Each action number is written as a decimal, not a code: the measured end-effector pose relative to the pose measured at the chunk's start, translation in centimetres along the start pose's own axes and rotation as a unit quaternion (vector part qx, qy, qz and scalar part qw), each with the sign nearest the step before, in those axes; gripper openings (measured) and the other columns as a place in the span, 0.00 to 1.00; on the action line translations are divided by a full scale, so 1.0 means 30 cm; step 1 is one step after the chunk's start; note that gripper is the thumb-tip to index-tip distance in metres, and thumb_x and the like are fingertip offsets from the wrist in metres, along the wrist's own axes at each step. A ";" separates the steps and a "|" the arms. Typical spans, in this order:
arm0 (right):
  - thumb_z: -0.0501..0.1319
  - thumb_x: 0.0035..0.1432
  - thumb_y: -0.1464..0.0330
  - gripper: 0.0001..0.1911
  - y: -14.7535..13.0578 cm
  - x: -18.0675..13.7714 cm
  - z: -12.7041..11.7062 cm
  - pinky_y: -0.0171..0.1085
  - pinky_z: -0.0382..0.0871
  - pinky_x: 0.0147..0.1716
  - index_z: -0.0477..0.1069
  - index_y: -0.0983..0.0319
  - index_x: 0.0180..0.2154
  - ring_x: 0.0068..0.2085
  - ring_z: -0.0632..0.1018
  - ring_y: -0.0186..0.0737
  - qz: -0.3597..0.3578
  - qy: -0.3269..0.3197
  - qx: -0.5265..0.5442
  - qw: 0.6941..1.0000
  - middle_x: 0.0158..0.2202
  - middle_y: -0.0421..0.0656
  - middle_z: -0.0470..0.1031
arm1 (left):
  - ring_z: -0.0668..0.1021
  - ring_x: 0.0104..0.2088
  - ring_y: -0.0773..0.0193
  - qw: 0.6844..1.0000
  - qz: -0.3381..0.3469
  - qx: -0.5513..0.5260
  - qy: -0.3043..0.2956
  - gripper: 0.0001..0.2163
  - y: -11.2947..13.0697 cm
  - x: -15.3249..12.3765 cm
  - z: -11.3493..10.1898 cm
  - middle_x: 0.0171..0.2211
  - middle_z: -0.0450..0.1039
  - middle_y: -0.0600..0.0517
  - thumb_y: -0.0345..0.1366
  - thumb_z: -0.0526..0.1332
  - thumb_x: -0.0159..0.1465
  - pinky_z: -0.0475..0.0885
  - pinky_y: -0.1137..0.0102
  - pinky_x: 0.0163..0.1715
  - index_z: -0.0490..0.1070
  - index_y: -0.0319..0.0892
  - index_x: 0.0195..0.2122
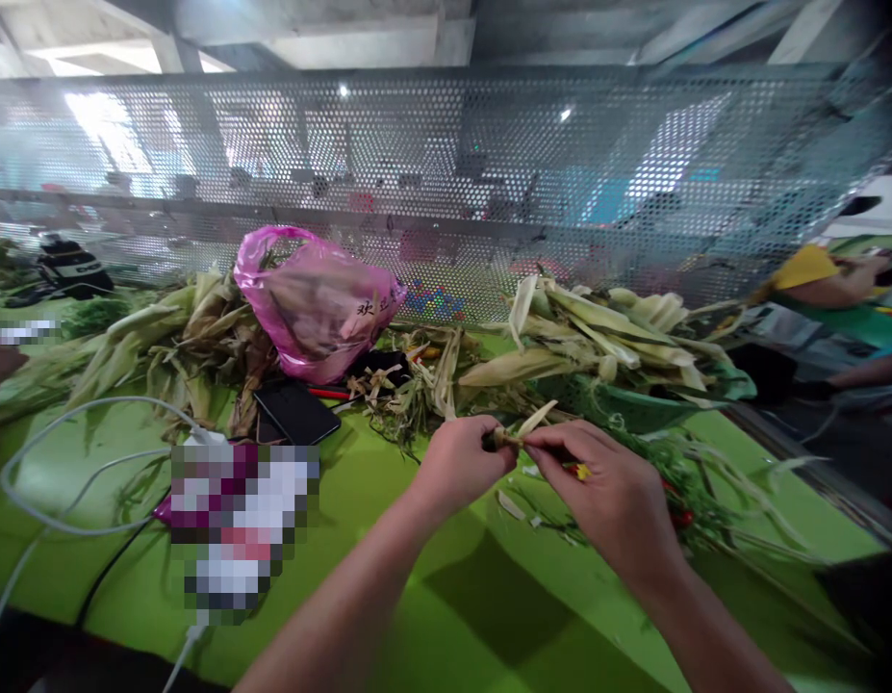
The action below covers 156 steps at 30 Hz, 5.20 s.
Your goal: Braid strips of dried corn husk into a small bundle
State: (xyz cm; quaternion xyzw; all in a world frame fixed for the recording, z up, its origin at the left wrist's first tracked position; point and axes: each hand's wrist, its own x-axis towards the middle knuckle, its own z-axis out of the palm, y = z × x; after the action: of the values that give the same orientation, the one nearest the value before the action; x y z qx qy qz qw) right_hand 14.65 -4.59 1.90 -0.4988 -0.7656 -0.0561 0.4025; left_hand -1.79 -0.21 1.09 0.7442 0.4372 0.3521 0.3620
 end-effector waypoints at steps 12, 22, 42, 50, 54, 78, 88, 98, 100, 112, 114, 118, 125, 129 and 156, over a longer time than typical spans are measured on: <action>0.56 0.62 0.72 0.07 -0.024 -0.008 0.021 0.39 0.70 0.38 0.73 0.58 0.38 0.36 0.77 0.42 -0.074 -0.010 -0.036 0.997 0.35 0.44 0.76 | 0.61 0.23 0.68 0.996 0.049 0.075 -0.020 0.07 -0.003 -0.018 -0.003 0.20 0.62 0.55 0.36 0.58 0.55 0.52 0.72 0.24 0.66 0.42 0.21; 0.57 0.60 0.73 0.08 -0.035 -0.014 0.021 0.42 0.69 0.39 0.74 0.58 0.38 0.35 0.79 0.43 -0.106 0.008 -0.076 0.991 0.34 0.42 0.80 | 0.66 0.24 0.67 0.996 0.042 0.067 -0.046 0.06 -0.011 -0.011 0.012 0.21 0.68 0.53 0.34 0.59 0.54 0.54 0.71 0.26 0.73 0.40 0.22; 0.57 0.61 0.67 0.09 -0.065 -0.039 0.129 0.41 0.67 0.36 0.75 0.60 0.39 0.38 0.75 0.45 0.092 -0.054 0.075 0.991 0.37 0.45 0.77 | 0.73 0.29 0.70 0.784 -0.144 -0.594 0.107 0.14 0.011 -0.002 0.076 0.35 0.77 0.51 0.42 0.66 0.56 0.63 0.76 0.27 0.62 0.43 0.34; 0.59 0.58 0.65 0.07 -0.083 -0.034 0.140 0.38 0.64 0.32 0.75 0.61 0.33 0.33 0.74 0.42 0.177 0.005 0.089 0.980 0.32 0.43 0.76 | 0.77 0.38 0.68 0.765 -0.126 -0.617 0.138 0.13 0.044 -0.020 0.141 0.42 0.77 0.48 0.38 0.66 0.58 0.68 0.70 0.46 0.61 0.43 0.36; 0.57 0.60 0.65 0.10 -0.082 -0.032 0.136 0.38 0.64 0.33 0.74 0.62 0.32 0.34 0.74 0.43 0.141 0.004 0.055 0.988 0.33 0.46 0.76 | 0.78 0.39 0.67 0.782 -0.123 -0.593 0.150 0.10 0.053 -0.028 0.157 0.40 0.78 0.48 0.36 0.64 0.60 0.68 0.68 0.48 0.61 0.43 0.35; 0.57 0.55 0.70 0.07 -0.069 -0.031 0.107 0.36 0.59 0.27 0.63 0.59 0.24 0.28 0.69 0.39 0.076 -0.068 0.042 0.994 0.25 0.40 0.68 | 0.78 0.31 0.63 0.847 -0.071 -0.496 0.177 0.10 0.024 0.005 0.092 0.28 0.75 0.50 0.38 0.64 0.58 0.69 0.67 0.38 0.63 0.41 0.32; 0.61 0.58 0.63 0.06 -0.030 -0.001 0.019 0.36 0.65 0.29 0.69 0.59 0.33 0.29 0.70 0.38 0.125 -0.018 0.169 0.978 0.29 0.40 0.70 | 0.73 0.22 0.68 0.866 -0.094 -0.476 0.117 0.13 0.013 0.011 0.053 0.21 0.72 0.54 0.41 0.67 0.54 0.66 0.72 0.28 0.64 0.40 0.31; 0.60 0.59 0.62 0.09 0.023 0.003 0.044 0.38 0.67 0.32 0.72 0.60 0.33 0.32 0.73 0.40 0.166 -0.021 0.178 0.970 0.30 0.42 0.74 | 0.65 0.22 0.72 0.887 -0.083 -0.454 0.027 0.16 0.008 -0.001 0.073 0.20 0.64 0.57 0.47 0.67 0.54 0.59 0.74 0.25 0.66 0.39 0.30; 0.59 0.59 0.62 0.08 0.035 0.004 0.046 0.38 0.66 0.32 0.72 0.60 0.33 0.31 0.73 0.40 0.171 -0.020 0.155 0.973 0.30 0.42 0.74 | 0.61 0.21 0.74 0.882 -0.106 -0.459 0.029 0.17 0.008 -0.002 0.069 0.20 0.60 0.58 0.47 0.67 0.53 0.56 0.75 0.23 0.66 0.40 0.29; 0.61 0.55 0.58 0.11 0.060 0.015 0.025 0.38 0.66 0.32 0.73 0.60 0.33 0.32 0.73 0.42 0.248 -0.017 0.205 0.947 0.30 0.42 0.74 | 0.56 0.20 0.74 0.878 -0.117 -0.464 -0.015 0.19 0.001 -0.001 0.038 0.20 0.55 0.60 0.51 0.65 0.54 0.51 0.75 0.21 0.63 0.41 0.29; 0.61 0.56 0.56 0.14 0.052 0.017 0.024 0.38 0.68 0.35 0.75 0.60 0.36 0.35 0.74 0.42 0.281 -0.040 0.298 0.911 0.34 0.43 0.76 | 0.57 0.21 0.73 0.889 -0.102 -0.444 -0.035 0.18 0.000 -0.004 0.042 0.20 0.54 0.60 0.52 0.63 0.56 0.51 0.75 0.22 0.63 0.41 0.29; 0.64 0.54 0.56 0.15 0.045 0.014 0.038 0.39 0.70 0.38 0.75 0.61 0.36 0.37 0.75 0.42 0.315 -0.054 0.409 0.854 0.34 0.44 0.76 | 0.58 0.22 0.72 0.907 -0.076 -0.409 -0.067 0.17 0.007 -0.013 0.059 0.20 0.55 0.58 0.52 0.61 0.58 0.51 0.74 0.22 0.63 0.42 0.30; 0.63 0.54 0.57 0.14 0.049 0.005 0.051 0.35 0.67 0.31 0.69 0.61 0.30 0.30 0.70 0.37 0.288 -0.021 0.391 0.874 0.28 0.40 0.69 | 0.58 0.22 0.71 0.907 -0.098 -0.404 -0.063 0.19 0.013 -0.021 0.075 0.21 0.55 0.58 0.55 0.60 0.57 0.50 0.74 0.22 0.63 0.42 0.29; 0.63 0.54 0.57 0.13 0.037 0.007 0.059 0.35 0.65 0.29 0.67 0.60 0.30 0.29 0.68 0.36 0.293 0.023 0.384 0.876 0.27 0.38 0.66 | 0.57 0.21 0.72 0.906 -0.092 -0.408 -0.070 0.20 0.019 -0.017 0.082 0.20 0.54 0.59 0.55 0.61 0.56 0.48 0.74 0.21 0.61 0.42 0.28; 0.61 0.55 0.59 0.12 0.047 0.007 0.034 0.35 0.59 0.28 0.69 0.61 0.27 0.27 0.65 0.35 0.287 -0.088 0.347 0.888 0.24 0.37 0.65 | 0.59 0.23 0.73 0.921 -0.097 -0.370 -0.067 0.12 0.021 -0.010 0.025 0.23 0.56 0.59 0.44 0.60 0.58 0.53 0.74 0.23 0.62 0.40 0.30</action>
State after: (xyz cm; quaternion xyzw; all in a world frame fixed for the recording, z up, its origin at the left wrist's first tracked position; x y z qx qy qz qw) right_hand 15.18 -3.24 0.92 -0.5279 -0.5918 0.3752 0.4799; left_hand -1.03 -0.88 1.21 0.5329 0.3207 0.4012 0.6725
